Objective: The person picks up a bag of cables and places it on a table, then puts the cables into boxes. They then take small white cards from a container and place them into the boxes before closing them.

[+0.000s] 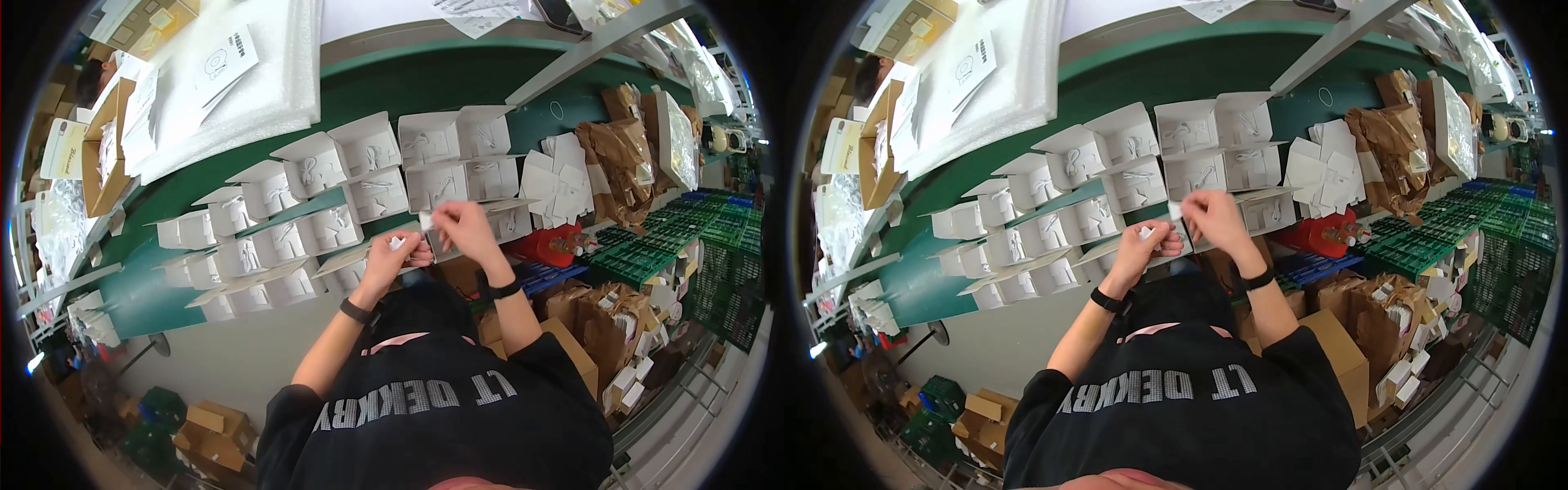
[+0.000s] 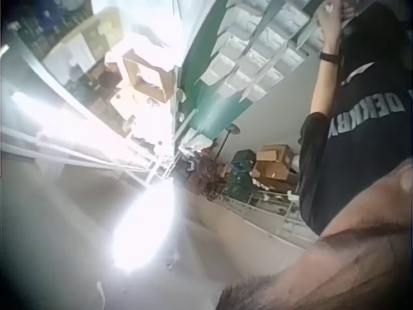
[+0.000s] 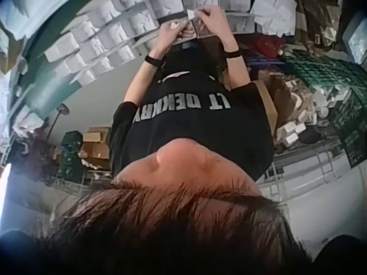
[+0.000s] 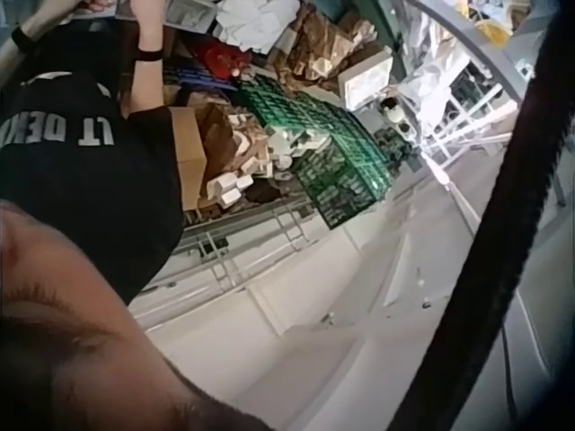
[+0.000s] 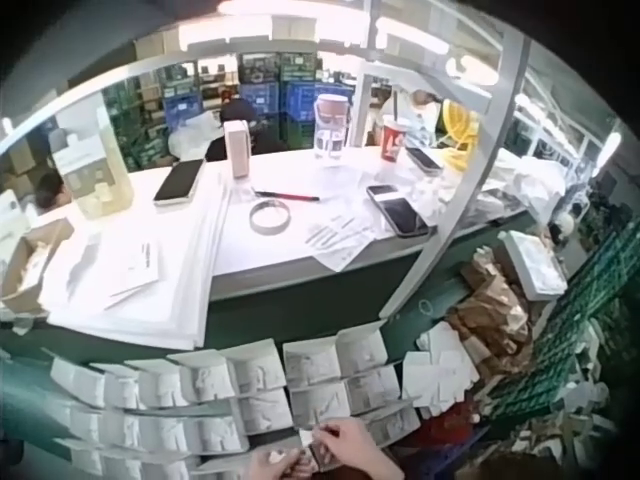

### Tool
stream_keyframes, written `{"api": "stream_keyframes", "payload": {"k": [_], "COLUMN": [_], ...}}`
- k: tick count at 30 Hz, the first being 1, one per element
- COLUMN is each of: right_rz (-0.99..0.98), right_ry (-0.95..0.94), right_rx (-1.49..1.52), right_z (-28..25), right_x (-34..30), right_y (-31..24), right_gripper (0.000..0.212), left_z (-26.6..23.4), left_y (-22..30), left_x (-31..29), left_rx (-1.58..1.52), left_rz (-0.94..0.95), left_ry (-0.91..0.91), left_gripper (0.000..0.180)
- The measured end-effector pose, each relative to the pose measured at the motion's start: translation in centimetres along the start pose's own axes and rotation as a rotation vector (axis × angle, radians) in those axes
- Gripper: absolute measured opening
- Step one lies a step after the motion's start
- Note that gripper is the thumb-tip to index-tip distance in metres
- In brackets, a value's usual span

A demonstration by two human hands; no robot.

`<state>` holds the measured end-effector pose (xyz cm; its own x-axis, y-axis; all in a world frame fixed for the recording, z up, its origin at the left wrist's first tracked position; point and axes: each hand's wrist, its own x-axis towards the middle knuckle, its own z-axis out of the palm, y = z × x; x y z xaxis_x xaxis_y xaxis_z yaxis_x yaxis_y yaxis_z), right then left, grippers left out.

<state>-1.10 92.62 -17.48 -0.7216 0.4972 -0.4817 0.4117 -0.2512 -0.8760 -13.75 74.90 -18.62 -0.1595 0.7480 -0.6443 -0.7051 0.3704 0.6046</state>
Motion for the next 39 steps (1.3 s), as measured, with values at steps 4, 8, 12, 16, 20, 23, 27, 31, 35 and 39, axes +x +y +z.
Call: {"api": "stream_keyframes", "payload": {"k": [4,8,12,16,20,23,27,31,35,39], "right_rz": [-0.343,-0.303,0.14,0.148,0.127,-0.075,-0.177,0.054,0.032,-0.041], "right_ry": [0.339,0.245,-0.023,0.061,0.211,0.465,0.376,0.132,0.128,0.193], "right_rx": [-0.531,-0.405,-0.099,0.087,0.088,-0.195,-0.186,0.166,0.15,0.057], "right_z": [-2.5,-2.4,-0.1,0.7,-0.8,-2.0,-1.2,-0.8,-3.2,-5.3], "right_x": [1.5,-3.6,-9.3,-10.0,-9.0,-8.7,-10.0,-11.0,-9.5,-6.4], "right_y": [1.8,2.7,2.0,7.5,10.0,11.4,10.8,6.8,4.5,1.3], "right_gripper": [0.018,0.018,0.018,0.021,0.023,0.018,0.015,0.016,0.012,0.013], "left_z": [0.5,0.4,1.3,2.2,2.4,2.7,2.9,4.1,5.8,7.3], "left_y": [-1.1,-2.2,-3.2,-4.5,-5.8,-6.6,-6.5,-5.8,-3.6,-0.6], "left_x": [-0.1,-0.7,-0.4,0.3,0.9,0.6,0.9,1.4,1.3,1.3], "left_rx": [-0.128,-0.043,0.218,0.257,0.082,0.002,0.225,0.337,0.168,0.017], "left_rz": [0.016,-0.033,-0.168,-0.248,-0.26,-0.272,-0.302,-0.238,-0.148,0.029], "left_ry": [-0.025,-0.044,-0.124,-0.193,-0.196,-0.177,-0.166,-0.226,-0.173,-0.171], "left_gripper": [0.028,0.031,0.035,0.035,0.031,0.029,0.034,0.033,0.029,0.026]}}
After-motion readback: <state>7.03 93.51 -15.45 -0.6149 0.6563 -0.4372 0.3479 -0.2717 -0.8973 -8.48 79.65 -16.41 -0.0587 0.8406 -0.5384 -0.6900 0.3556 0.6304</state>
